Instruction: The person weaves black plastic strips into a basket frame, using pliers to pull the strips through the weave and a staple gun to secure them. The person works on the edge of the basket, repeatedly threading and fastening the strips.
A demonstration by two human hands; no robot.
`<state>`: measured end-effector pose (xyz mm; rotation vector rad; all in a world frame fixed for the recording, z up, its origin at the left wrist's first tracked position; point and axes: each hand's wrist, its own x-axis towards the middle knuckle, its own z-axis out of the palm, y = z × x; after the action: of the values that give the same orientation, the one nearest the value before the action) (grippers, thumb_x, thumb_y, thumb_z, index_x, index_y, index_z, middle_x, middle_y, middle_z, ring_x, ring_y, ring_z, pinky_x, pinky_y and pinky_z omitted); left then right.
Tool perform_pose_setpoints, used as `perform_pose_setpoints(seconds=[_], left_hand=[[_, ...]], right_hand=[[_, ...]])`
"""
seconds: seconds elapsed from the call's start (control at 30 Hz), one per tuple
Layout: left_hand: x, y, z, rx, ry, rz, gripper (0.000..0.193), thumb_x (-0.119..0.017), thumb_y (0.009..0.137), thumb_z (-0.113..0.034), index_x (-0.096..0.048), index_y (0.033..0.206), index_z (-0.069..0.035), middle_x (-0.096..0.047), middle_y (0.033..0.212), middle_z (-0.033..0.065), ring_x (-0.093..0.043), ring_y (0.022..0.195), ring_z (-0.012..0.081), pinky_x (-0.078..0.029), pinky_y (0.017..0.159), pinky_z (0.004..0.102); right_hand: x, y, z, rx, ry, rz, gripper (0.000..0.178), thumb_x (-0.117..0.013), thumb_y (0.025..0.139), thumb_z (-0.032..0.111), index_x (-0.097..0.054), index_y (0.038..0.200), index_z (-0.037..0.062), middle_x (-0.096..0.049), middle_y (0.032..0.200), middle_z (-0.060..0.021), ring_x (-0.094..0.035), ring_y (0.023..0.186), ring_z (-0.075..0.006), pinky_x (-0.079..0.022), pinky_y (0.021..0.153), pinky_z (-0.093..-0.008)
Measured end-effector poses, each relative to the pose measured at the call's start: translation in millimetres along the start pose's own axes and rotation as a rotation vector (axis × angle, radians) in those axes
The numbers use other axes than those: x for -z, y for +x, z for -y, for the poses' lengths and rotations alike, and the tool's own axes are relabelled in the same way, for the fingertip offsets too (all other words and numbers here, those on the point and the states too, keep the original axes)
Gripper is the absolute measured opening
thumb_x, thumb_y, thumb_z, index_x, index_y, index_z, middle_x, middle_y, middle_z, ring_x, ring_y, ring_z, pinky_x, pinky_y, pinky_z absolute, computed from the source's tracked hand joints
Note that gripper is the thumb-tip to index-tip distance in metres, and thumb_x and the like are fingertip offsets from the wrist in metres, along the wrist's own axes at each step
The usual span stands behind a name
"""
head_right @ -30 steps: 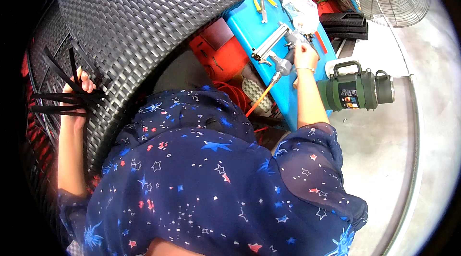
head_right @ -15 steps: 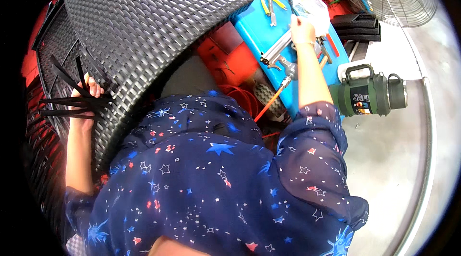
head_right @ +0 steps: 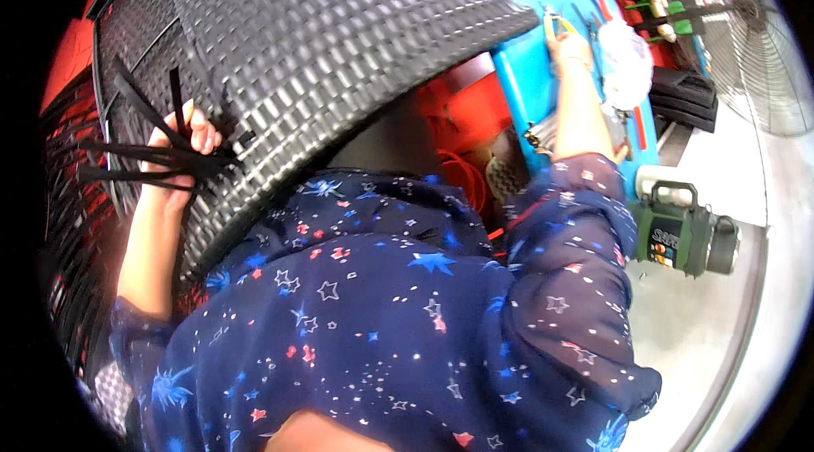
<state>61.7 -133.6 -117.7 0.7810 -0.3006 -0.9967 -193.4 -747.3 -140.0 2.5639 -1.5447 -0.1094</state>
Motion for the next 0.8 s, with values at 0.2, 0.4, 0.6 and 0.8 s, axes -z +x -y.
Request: perform_pose_setpoints(seconds=[0.2,0.4,0.6,0.8], left_hand=[[-10,-3,-6,0.034,0.144,-0.017,0.032,-0.052,0.095,-0.039,-0.055,0.086,-0.008,-0.049,0.067,0.0026,-0.048,0.066,0.0174,-0.039,0.072,0.0326],[-11,-7,-6,0.043,0.213,-0.054,0.033,-0.054,0.094,-0.04,-0.051,0.082,-0.009,-0.052,0.067,0.0025,-0.05,0.066,0.018,-0.04,0.072,0.0337],[-18,-8,-11,0.033,0.233,-0.022,0.037,-0.055,0.092,-0.043,-0.048,0.079,-0.01,-0.051,0.066,0.0027,-0.05,0.065,0.0173,-0.039,0.071,0.0328],[-17,-8,-9,0.003,0.267,-0.038,0.038,-0.054,0.093,-0.042,-0.047,0.075,-0.01,-0.05,0.064,0.0033,-0.049,0.064,0.0176,-0.039,0.069,0.0327]], right_hand=[[-16,37,-70,0.103,0.385,0.077,0.05,-0.071,0.078,0.054,-0.076,0.096,0.0081,-0.071,0.085,-0.0016,-0.063,0.082,-0.0109,-0.048,0.078,-0.0286],[1,35,-55,0.136,0.484,0.163,0.04,-0.076,0.076,0.042,-0.075,0.089,0.0031,-0.068,0.074,-0.0032,-0.061,0.07,-0.0124,-0.047,0.069,-0.0279],[-31,52,-51,0.457,-0.062,-0.235,0.063,-0.073,0.077,0.046,-0.061,0.117,-0.002,-0.063,0.115,-0.0235,-0.061,0.105,-0.034,-0.046,0.094,-0.0405],[-50,82,-33,0.36,0.066,0.055,0.054,-0.067,0.083,0.039,-0.058,0.119,0.0003,-0.057,0.123,-0.0292,-0.053,0.117,-0.0409,-0.043,0.099,-0.0435]])
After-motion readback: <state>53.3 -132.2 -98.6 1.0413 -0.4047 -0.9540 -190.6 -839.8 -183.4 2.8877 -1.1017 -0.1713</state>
